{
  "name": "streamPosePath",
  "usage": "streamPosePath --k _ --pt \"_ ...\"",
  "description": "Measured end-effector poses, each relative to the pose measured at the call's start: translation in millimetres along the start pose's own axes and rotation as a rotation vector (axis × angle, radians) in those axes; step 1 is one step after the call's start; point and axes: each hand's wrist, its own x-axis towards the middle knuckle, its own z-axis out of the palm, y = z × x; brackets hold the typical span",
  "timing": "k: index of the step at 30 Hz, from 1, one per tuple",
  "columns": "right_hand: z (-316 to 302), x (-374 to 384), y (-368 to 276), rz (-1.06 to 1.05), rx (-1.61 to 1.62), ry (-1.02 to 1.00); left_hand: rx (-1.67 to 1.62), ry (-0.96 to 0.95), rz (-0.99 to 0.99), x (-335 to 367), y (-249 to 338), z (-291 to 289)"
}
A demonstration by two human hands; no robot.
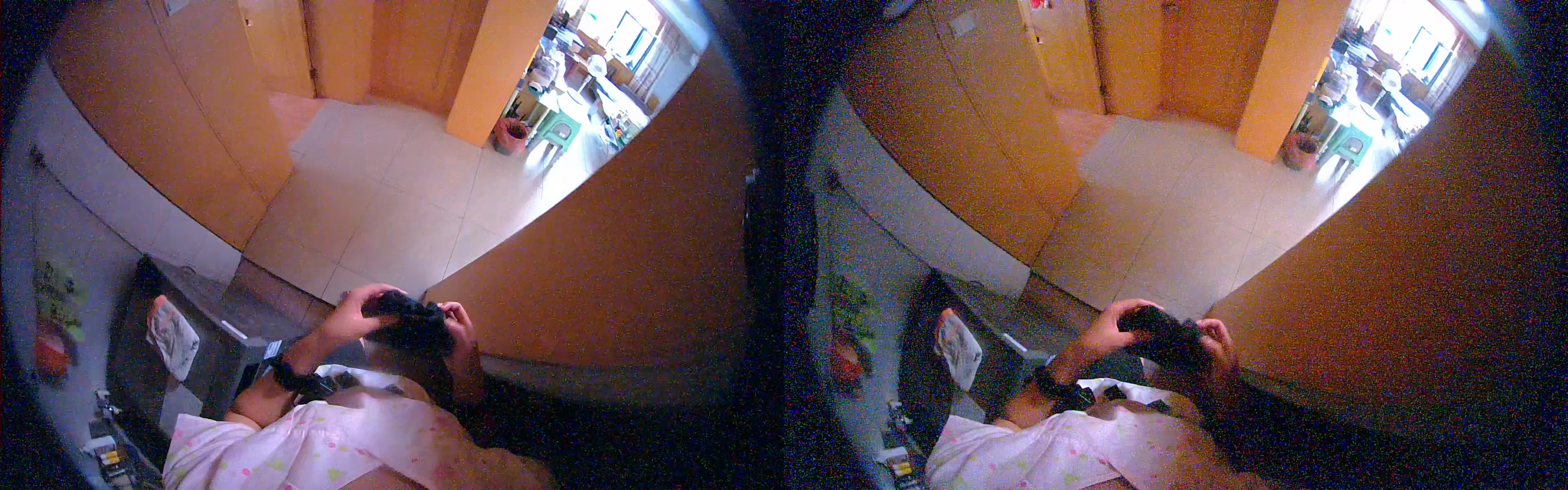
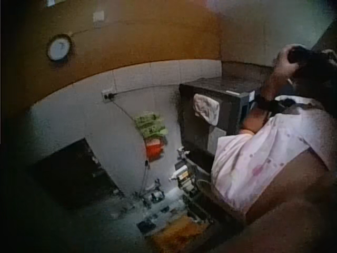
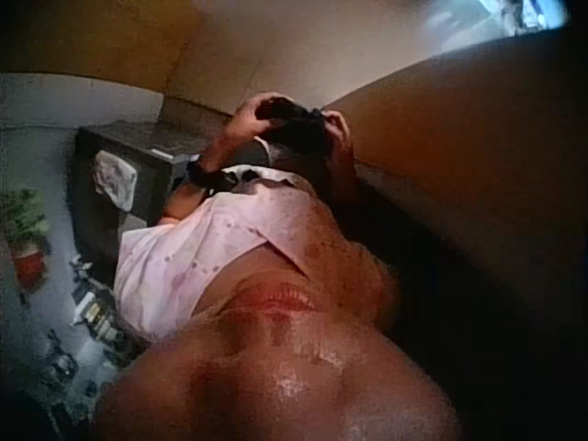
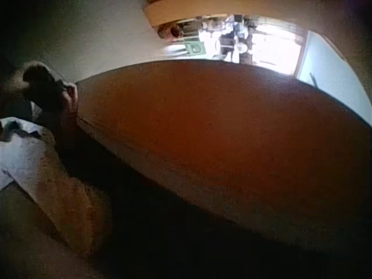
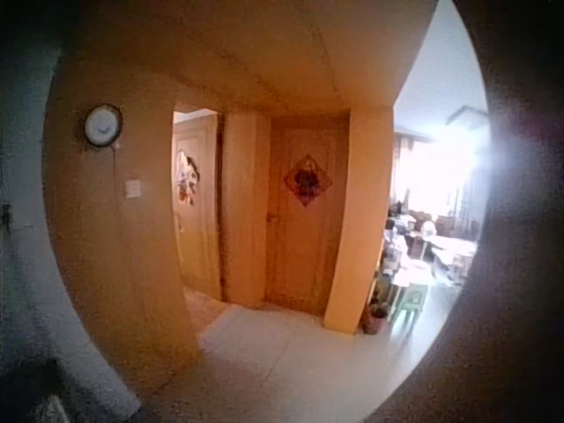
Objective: The person wipes a white bathroom door and frame with a cloth, washes the cloth in the sink, then carries the cloth to a living area where they wipe the surface and edges of a large wooden wardrobe.
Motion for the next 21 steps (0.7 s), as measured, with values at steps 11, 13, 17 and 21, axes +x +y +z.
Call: streamPosePath --k 11,13,17,21 --pt "73.1 138.7 -73.0 -0.144 -0.847 -0.245 0.496 0.063 0.143 133.4 93.6 -121.5" --pt "94.9 158.6 -89.0 -0.215 -0.957 -0.200 0.628 0.092 0.227 155.5 110.1 -143.7" --pt "110.0 196.1 -106.3 -0.350 -0.835 0.052 0.646 0.023 0.253 215.3 124.4 -177.9" --pt "113.4 225.1 -136.6 -0.462 -1.139 0.420 0.893 -0.147 0.327 277.1 130.6 -193.0"
